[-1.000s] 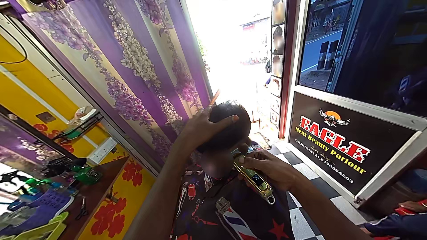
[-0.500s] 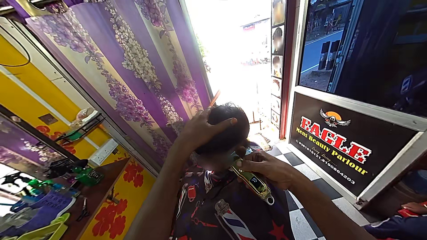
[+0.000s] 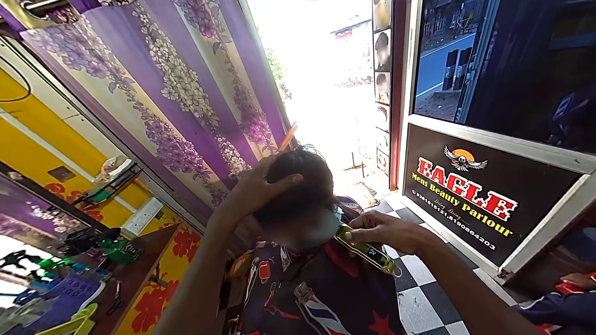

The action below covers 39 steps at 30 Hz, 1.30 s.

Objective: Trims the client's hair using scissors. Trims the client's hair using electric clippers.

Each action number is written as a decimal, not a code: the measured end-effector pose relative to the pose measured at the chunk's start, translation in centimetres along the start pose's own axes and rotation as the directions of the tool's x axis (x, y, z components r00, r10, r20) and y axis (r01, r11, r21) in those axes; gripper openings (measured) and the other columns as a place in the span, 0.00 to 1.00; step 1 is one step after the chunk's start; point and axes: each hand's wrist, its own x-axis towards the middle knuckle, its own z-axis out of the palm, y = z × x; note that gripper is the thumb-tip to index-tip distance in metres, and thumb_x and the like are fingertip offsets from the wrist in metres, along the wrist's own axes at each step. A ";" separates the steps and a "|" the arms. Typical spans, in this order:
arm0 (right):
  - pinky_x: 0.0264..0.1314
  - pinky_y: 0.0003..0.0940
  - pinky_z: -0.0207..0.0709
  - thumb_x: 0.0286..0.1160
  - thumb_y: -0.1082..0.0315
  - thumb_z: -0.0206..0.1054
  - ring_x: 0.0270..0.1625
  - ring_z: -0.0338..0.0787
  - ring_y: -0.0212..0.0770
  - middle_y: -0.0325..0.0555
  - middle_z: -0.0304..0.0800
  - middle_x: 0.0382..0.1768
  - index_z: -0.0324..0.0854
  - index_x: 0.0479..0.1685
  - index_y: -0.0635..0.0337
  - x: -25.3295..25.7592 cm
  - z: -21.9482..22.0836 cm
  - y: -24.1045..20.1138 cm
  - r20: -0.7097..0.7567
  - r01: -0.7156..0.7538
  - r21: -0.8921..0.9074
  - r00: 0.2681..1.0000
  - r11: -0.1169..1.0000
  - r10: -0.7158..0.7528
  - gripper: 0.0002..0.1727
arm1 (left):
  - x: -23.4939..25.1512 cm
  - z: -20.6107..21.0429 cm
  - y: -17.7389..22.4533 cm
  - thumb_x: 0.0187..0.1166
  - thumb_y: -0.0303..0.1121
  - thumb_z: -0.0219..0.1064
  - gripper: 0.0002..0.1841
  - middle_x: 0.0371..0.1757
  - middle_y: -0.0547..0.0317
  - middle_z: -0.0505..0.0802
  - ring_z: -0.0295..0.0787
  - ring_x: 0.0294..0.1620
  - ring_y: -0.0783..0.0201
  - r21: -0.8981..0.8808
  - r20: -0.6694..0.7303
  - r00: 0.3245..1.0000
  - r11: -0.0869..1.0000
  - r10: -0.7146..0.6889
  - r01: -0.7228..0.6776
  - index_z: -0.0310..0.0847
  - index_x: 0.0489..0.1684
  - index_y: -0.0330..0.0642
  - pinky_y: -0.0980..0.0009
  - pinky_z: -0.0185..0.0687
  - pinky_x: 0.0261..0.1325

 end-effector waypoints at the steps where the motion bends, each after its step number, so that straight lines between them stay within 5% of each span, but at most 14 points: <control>1: 0.38 0.25 0.83 0.82 0.50 0.65 0.34 0.90 0.29 0.39 0.93 0.35 0.87 0.38 0.56 0.4 -0.3 -0.2 0.011 -0.022 -0.019 1.000 1.000 0.023 0.18 | 0.0 -0.1 -0.3 0.74 0.67 0.65 0.44 0.86 0.54 0.74 0.71 0.84 0.52 -0.012 0.006 1.000 1.000 0.026 -0.026 0.62 0.91 0.56 0.40 0.64 0.82; 12: 0.37 0.24 0.84 0.84 0.55 0.65 0.34 0.92 0.31 0.44 0.94 0.37 0.87 0.37 0.59 3.3 -1.8 0.1 0.086 0.002 0.084 0.996 0.997 -0.009 0.16 | 0.2 -0.4 -1.7 0.71 0.70 0.62 0.47 0.81 0.62 0.80 0.76 0.78 0.69 -0.036 0.032 0.976 0.976 0.216 -0.215 0.64 0.88 0.51 0.60 0.70 0.81; 34: 0.45 0.28 0.86 0.79 0.52 0.69 0.39 0.91 0.34 0.45 0.93 0.41 0.88 0.48 0.58 4.0 0.0 1.2 0.072 0.126 0.110 0.988 0.986 -0.134 0.17 | -0.1 -0.8 -3.5 0.63 0.73 0.67 0.52 0.81 0.58 0.79 0.72 0.82 0.64 0.038 0.009 0.976 0.975 0.217 -0.217 0.65 0.88 0.51 0.54 0.65 0.85; 39: 0.43 0.28 0.86 0.80 0.55 0.68 0.37 0.91 0.31 0.41 0.92 0.36 0.87 0.45 0.58 4.3 0.5 2.2 0.105 0.165 0.080 0.979 0.983 -0.173 0.14 | -0.8 -0.5 -4.0 0.61 0.73 0.68 0.54 0.80 0.56 0.80 0.73 0.81 0.63 0.111 -0.024 0.937 0.933 0.348 -0.343 0.66 0.88 0.46 0.56 0.67 0.84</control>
